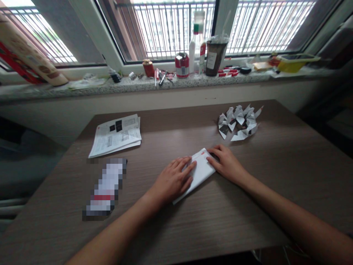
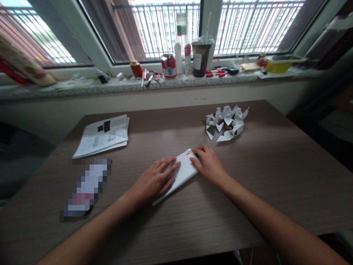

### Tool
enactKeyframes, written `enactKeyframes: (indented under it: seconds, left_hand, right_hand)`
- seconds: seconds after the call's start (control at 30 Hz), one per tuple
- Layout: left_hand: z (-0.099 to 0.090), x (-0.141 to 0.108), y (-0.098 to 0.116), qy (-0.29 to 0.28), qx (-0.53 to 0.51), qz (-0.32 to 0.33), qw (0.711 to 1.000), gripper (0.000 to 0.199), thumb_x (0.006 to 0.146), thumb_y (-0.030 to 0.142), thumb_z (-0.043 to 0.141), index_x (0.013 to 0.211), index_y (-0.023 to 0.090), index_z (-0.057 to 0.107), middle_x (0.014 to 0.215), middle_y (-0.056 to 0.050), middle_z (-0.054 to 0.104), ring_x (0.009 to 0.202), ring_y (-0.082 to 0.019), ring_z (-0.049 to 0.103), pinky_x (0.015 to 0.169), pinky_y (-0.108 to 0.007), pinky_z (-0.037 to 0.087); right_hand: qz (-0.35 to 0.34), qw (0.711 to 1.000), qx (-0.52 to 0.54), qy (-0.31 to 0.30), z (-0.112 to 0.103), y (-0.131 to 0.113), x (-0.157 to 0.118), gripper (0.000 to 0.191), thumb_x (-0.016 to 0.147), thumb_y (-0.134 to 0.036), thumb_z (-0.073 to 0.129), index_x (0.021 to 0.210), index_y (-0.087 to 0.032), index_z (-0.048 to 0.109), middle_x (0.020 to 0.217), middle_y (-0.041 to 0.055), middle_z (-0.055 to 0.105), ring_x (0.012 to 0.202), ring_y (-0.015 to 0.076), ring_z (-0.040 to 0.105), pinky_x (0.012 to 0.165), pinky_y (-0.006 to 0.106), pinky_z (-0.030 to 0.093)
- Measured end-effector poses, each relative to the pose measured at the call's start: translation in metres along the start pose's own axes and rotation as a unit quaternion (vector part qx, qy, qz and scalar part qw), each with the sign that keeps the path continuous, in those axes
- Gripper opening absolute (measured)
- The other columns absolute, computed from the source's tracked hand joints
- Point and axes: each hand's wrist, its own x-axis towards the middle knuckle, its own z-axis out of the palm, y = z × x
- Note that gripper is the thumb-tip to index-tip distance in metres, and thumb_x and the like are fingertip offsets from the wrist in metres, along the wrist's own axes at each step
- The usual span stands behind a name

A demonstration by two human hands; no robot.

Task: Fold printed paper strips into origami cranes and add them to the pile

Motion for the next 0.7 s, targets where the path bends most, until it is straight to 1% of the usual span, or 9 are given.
enactKeyframes:
  seconds: [0.1,0.23,0.3,0.43,0.5,0.57,0.63,0.7]
  left_hand:
    - [0.004,-0.001,-0.001,-0.003,0.002,0.001,1.000,0.051,0.106,0.036,0.049,0.155,0.022,0.043,0.164,-0.015,0.039,0.152,-0.031,0.037,0.125,-0.052,0.033]
    - [0.006,-0.001,-0.002,0.002,-0.006,0.001,1.000,0.051,0.106,0.036,0.049,0.156,0.023,0.043,0.166,-0.013,0.036,0.154,-0.030,0.034,0.126,-0.051,0.031]
    - [0.006,-0.001,-0.002,0.004,-0.014,0.002,1.000,0.051,0.106,0.035,0.049,0.155,0.022,0.044,0.166,-0.014,0.037,0.154,-0.030,0.034,0.126,-0.051,0.031]
    - [0.000,-0.001,0.000,0.005,-0.044,0.002,0.999,0.050,0.104,0.034,0.053,0.152,0.021,0.048,0.163,-0.016,0.040,0.150,-0.034,0.039,0.124,-0.054,0.033]
    - [-0.005,-0.001,0.001,0.013,-0.080,0.002,0.997,0.050,0.102,0.035,0.057,0.150,0.023,0.051,0.160,-0.016,0.044,0.147,-0.035,0.043,0.121,-0.056,0.037]
    - [-0.010,0.001,0.002,0.022,-0.131,-0.006,0.991,0.050,0.099,0.035,0.062,0.147,0.025,0.053,0.153,-0.015,0.051,0.139,-0.034,0.050,0.117,-0.055,0.042]
    - [-0.015,0.004,0.003,0.053,-0.185,-0.025,0.981,0.048,0.097,0.033,0.066,0.143,0.024,0.056,0.140,-0.014,0.060,0.129,-0.032,0.058,0.111,-0.052,0.048]
    - [-0.018,0.008,0.004,0.091,-0.241,-0.058,0.965,0.039,0.098,0.031,0.064,0.136,0.022,0.060,0.129,-0.013,0.065,0.119,-0.029,0.062,0.103,-0.047,0.052]
  right_hand:
    - [0.019,0.999,0.049,0.004,0.000,0.000,0.002,0.024,0.098,-0.030,0.062,0.117,-0.021,0.072,0.112,0.0124,0.070,0.104,0.0284,0.067,0.097,0.046,0.053]
    - [0.080,0.987,0.135,-0.018,-0.001,-0.004,0.010,0.022,0.098,-0.033,0.063,0.113,-0.020,0.072,0.105,0.0093,0.076,0.093,0.0244,0.070,0.087,0.039,0.055]
    - [0.103,0.981,0.162,-0.013,-0.001,-0.006,0.013,0.022,0.097,-0.034,0.065,0.111,-0.019,0.073,0.102,0.0089,0.077,0.091,0.0237,0.071,0.084,0.037,0.055]
    - [0.114,0.977,0.181,-0.004,-0.001,-0.007,0.018,0.019,0.096,-0.033,0.064,0.102,-0.019,0.075,0.097,0.0079,0.078,0.087,0.0229,0.071,0.080,0.035,0.053]
    - [0.111,0.976,0.186,-0.004,-0.002,-0.008,0.019,0.019,0.096,-0.034,0.063,0.100,-0.019,0.075,0.093,0.0066,0.077,0.084,0.0220,0.069,0.077,0.034,0.052]
    - [0.104,0.976,0.193,-0.006,-0.003,-0.010,0.019,0.019,0.096,-0.034,0.062,0.099,-0.019,0.074,0.090,0.0055,0.076,0.082,0.0212,0.068,0.075,0.033,0.050]
    - [0.096,0.975,0.201,-0.018,-0.004,-0.013,0.020,0.019,0.097,-0.034,0.062,0.098,-0.019,0.073,0.087,0.0047,0.074,0.079,0.0204,0.067,0.072,0.032,0.049]
    - [0.085,0.974,0.206,-0.040,-0.006,-0.019,0.021,0.018,0.096,-0.034,0.062,0.096,-0.019,0.073,0.085,0.0041,0.073,0.077,0.0195,0.066,0.069,0.031,0.048]
